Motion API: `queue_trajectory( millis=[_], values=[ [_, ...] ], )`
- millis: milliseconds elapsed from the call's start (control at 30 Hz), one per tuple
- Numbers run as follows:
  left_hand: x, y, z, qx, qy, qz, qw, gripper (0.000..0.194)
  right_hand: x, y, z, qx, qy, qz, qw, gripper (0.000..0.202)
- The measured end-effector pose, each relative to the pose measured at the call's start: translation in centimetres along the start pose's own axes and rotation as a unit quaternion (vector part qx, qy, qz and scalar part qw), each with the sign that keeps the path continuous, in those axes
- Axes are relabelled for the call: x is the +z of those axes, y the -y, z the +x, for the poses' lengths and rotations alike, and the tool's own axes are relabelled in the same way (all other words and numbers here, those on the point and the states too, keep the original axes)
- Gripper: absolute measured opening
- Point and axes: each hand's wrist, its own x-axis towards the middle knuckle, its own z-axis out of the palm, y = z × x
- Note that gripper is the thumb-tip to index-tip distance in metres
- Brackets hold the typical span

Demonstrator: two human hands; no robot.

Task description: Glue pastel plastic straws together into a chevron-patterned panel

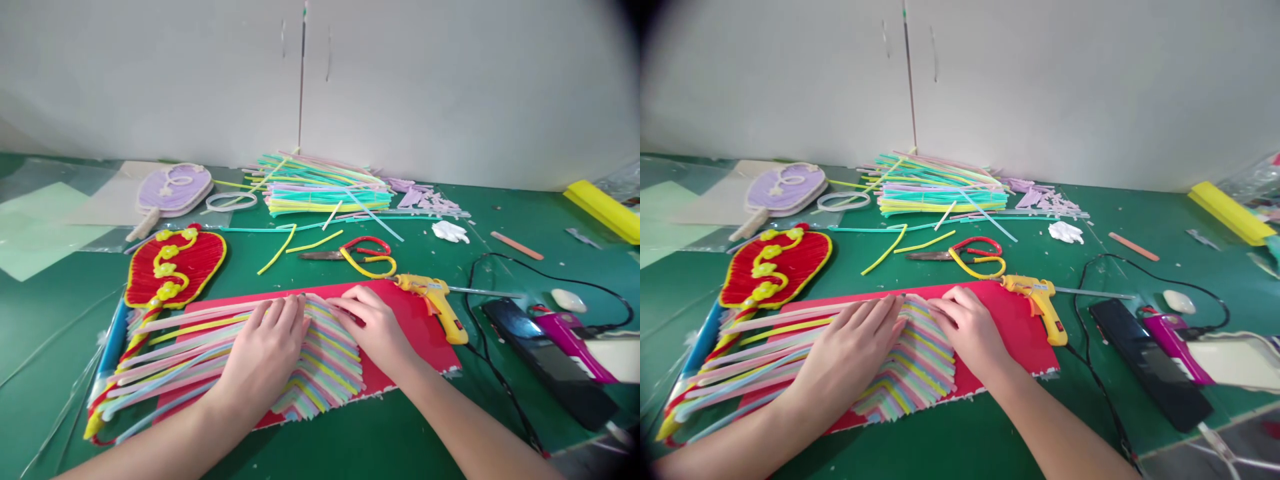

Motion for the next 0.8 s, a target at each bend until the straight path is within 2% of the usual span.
queue_trajectory(
  millis=[367,800],
  values=[
    [0.26,-0.06,0.04,0.013,0.033,0.019,0.999,0.034,-0.11,0.10,0.05,-0.001,0.002,0.001,1.000,0.021],
    [0.26,-0.07,-0.31,0.044,0.024,0.016,0.999,0.039,-0.06,-0.03,-0.07,0.005,0.004,0.005,1.000,0.020]
  ],
)
